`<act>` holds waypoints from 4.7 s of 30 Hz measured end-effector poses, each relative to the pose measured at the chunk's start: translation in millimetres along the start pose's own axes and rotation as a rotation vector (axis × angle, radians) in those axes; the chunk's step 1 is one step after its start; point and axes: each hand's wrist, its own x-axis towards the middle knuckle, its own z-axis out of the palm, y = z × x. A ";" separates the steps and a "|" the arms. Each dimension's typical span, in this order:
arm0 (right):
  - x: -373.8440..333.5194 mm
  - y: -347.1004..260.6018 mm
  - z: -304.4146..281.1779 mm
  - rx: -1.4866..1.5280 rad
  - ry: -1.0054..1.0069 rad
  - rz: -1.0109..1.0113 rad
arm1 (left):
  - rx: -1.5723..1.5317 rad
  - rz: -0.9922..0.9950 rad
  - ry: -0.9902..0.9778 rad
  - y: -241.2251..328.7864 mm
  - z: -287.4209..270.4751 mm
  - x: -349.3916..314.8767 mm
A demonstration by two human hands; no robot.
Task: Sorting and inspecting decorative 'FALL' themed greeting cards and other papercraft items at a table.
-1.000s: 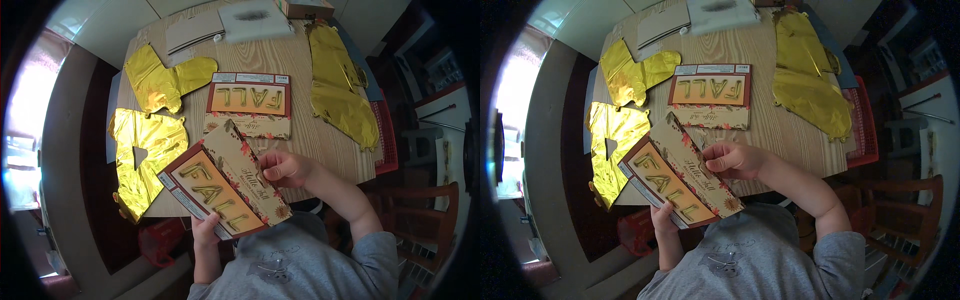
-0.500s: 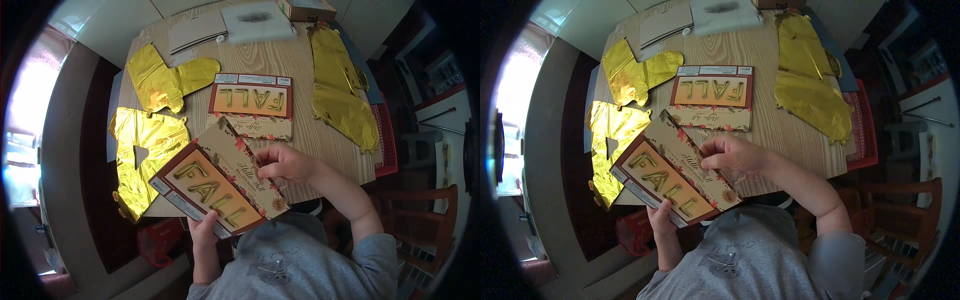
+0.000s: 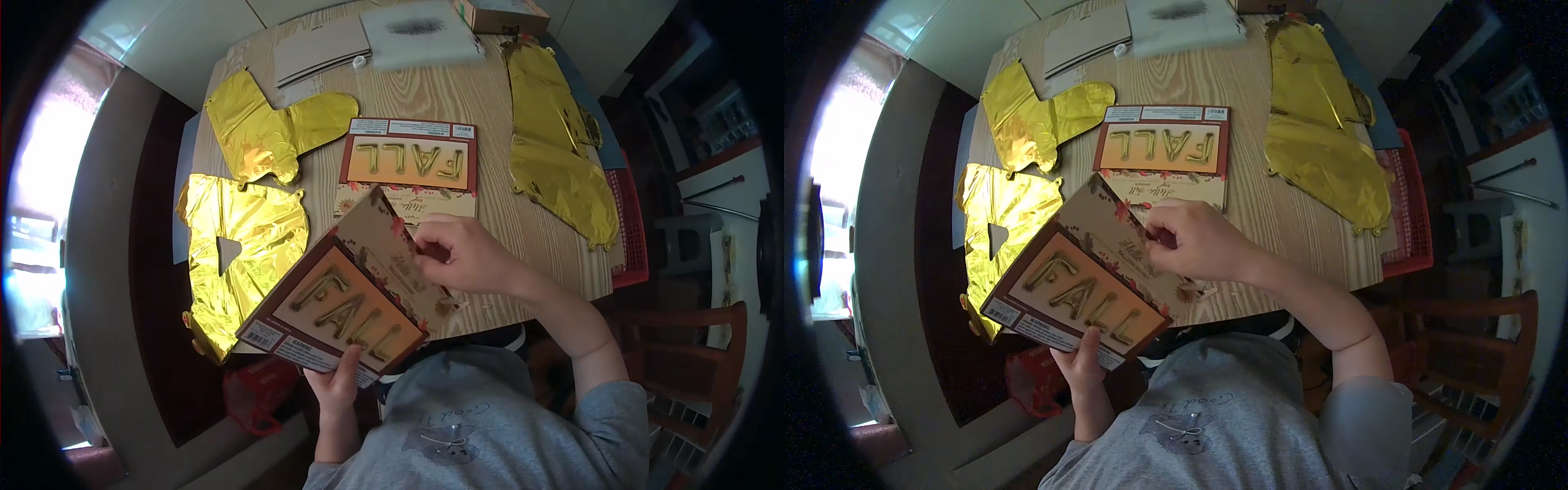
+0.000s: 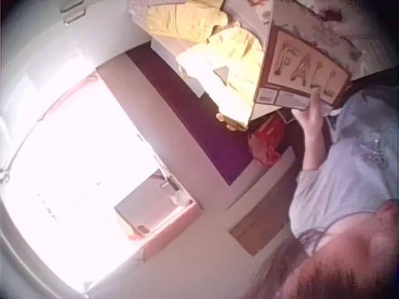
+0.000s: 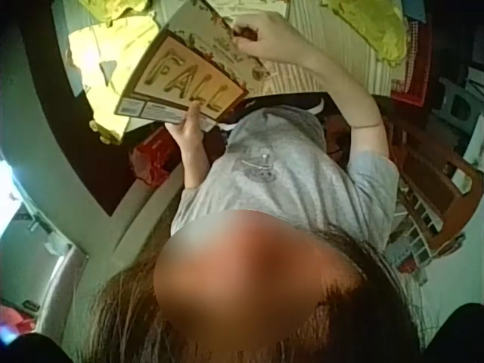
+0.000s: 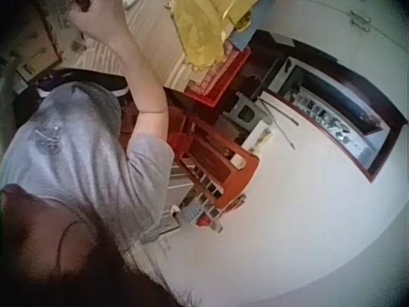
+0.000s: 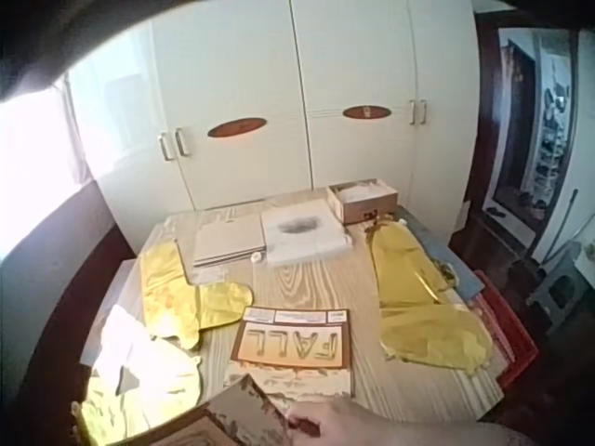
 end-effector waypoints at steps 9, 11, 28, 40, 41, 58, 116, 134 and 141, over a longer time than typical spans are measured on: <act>6.5 0.0 11.8 -0.094 0.161 -0.036 | 0.241 0.229 0.061 1.8 11.6 6.3; 4.5 0.9 12.1 -0.142 0.197 -0.078 | 0.297 0.241 0.020 0.5 8.5 5.0; 7.4 6.1 6.1 -0.055 0.138 -0.093 | -0.156 -0.020 0.078 1.7 1.7 10.2; 9.5 -13.8 12.2 -0.087 0.105 0.135 | 0.048 0.101 0.055 4.9 6.5 0.8; 10.2 -16.8 8.1 -0.045 0.042 0.152 | 0.020 0.082 0.046 5.8 5.8 1.5; 5.6 3.1 -6.4 0.984 -0.304 0.416 | -0.449 -0.239 0.041 -0.3 3.5 21.6; -19.2 -42.1 -20.1 -0.233 0.152 -0.398 | -0.638 -0.363 -0.212 -11.0 -5.9 15.7; -22.8 -37.3 -27.6 -0.420 0.128 -0.333 | -0.462 -0.258 -0.171 4.4 -8.8 14.6; -55.1 -7.9 -32.4 -0.329 0.204 -0.249 | 0.007 0.325 0.095 75.9 -52.4 97.7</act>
